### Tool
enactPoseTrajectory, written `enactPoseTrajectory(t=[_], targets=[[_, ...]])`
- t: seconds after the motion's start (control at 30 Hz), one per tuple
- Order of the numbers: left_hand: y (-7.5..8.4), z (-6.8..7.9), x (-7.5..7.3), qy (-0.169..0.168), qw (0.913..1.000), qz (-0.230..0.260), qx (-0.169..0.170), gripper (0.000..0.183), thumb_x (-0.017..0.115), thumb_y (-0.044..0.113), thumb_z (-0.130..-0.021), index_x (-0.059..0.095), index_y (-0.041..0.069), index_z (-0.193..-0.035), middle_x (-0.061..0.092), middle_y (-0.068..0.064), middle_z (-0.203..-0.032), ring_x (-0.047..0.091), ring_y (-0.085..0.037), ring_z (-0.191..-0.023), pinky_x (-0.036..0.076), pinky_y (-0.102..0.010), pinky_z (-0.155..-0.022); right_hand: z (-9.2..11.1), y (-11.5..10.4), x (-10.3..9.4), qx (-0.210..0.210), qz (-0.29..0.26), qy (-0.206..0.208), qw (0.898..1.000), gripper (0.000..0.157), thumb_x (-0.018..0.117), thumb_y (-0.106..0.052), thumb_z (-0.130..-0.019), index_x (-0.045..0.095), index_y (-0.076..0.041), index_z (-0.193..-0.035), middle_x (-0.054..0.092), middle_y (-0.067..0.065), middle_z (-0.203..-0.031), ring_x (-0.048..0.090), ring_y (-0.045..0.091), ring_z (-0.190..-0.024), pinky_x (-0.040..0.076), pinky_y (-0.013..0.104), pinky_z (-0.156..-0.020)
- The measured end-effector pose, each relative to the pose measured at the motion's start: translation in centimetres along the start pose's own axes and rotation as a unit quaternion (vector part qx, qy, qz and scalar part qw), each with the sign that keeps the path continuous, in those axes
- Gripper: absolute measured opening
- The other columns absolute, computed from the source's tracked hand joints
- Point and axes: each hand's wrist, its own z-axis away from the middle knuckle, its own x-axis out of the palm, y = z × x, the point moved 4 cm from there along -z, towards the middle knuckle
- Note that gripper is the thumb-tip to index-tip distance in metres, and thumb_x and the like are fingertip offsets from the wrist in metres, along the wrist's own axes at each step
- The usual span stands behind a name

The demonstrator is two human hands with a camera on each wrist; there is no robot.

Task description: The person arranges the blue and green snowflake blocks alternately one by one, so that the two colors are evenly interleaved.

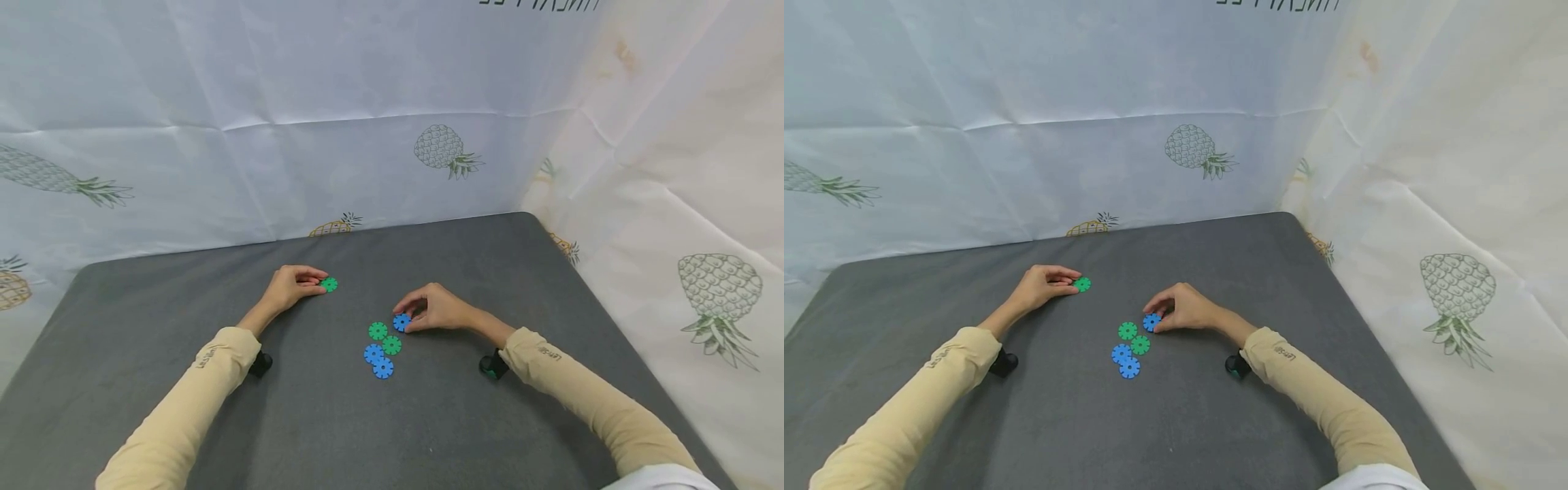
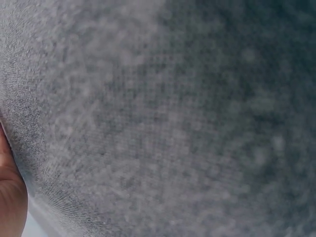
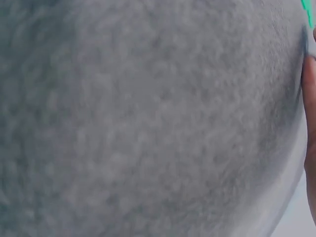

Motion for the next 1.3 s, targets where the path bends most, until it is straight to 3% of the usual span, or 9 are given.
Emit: enactPoseTrajectory(t=[0.23, 0.4, 0.53, 0.9, 1.3], targets=[[-0.2, 0.0, 0.1, 0.001, 0.9999, -0.007, -0.010, 0.030, 0.076, 0.007, -0.082, 0.071, -0.001, -0.111, 0.070, -0.016, -0.104, 0.066, -0.021, -0.089, 0.052, -0.022, -0.074, 0.9, 1.3, -0.1, 0.049, -0.064, 0.039, 0.996, 0.037, 0.079, -0.002, -0.077, 0.068, 0.004, -0.113, 0.069, 0.016, -0.110, 0.066, 0.026, -0.094, 0.054, 0.033, -0.084], [0.0, 0.0, 0.1, 0.003, 0.9998, -0.016, -0.012, 0.030, 0.077, 0.007, -0.081, 0.071, -0.001, -0.110, 0.071, -0.016, -0.102, 0.066, -0.026, -0.090, 0.054, -0.032, -0.077, 1.5, 1.6, 0.0, 0.077, -0.116, 0.074, 0.988, 0.038, 0.078, -0.001, -0.077, 0.068, 0.005, -0.114, 0.068, 0.017, -0.111, 0.067, 0.023, -0.094, 0.054, 0.031, -0.083], [0.2, 0.0, 0.0, 0.000, 0.9997, -0.024, -0.011, 0.030, 0.077, 0.008, -0.081, 0.071, -0.002, -0.110, 0.071, -0.017, -0.102, 0.066, -0.028, -0.092, 0.054, -0.038, -0.079, 1.7, 1.7, -0.1, 0.082, -0.134, 0.091, 0.983, 0.037, 0.078, -0.002, -0.077, 0.068, 0.004, -0.113, 0.069, 0.016, -0.110, 0.068, 0.020, -0.093, 0.055, 0.032, -0.080], [0.2, -0.1, -0.1, 0.000, 0.9992, -0.032, -0.024, 0.030, 0.076, 0.007, -0.082, 0.071, -0.001, -0.110, 0.071, -0.016, -0.101, 0.066, -0.028, -0.092, 0.053, -0.041, -0.080, 1.7, 1.8, -0.1, 0.108, -0.209, 0.124, 0.964, 0.039, 0.077, 0.000, -0.078, 0.066, 0.008, -0.114, 0.068, 0.018, -0.110, 0.068, 0.019, -0.098, 0.055, 0.033, -0.081], [0.5, -0.2, -0.2, 0.002, 0.9989, -0.042, -0.023, 0.030, 0.077, 0.008, -0.081, 0.072, 0.000, -0.109, 0.071, -0.016, -0.100, 0.066, -0.027, -0.091, 0.054, -0.040, -0.080, 0.4, 2.0, -0.3, 0.102, -0.233, 0.146, 0.956, 0.035, 0.076, 0.006, -0.077, 0.066, 0.012, -0.110, 0.069, 0.019, -0.105, 0.069, 0.018, -0.092, 0.056, 0.035, -0.079]])
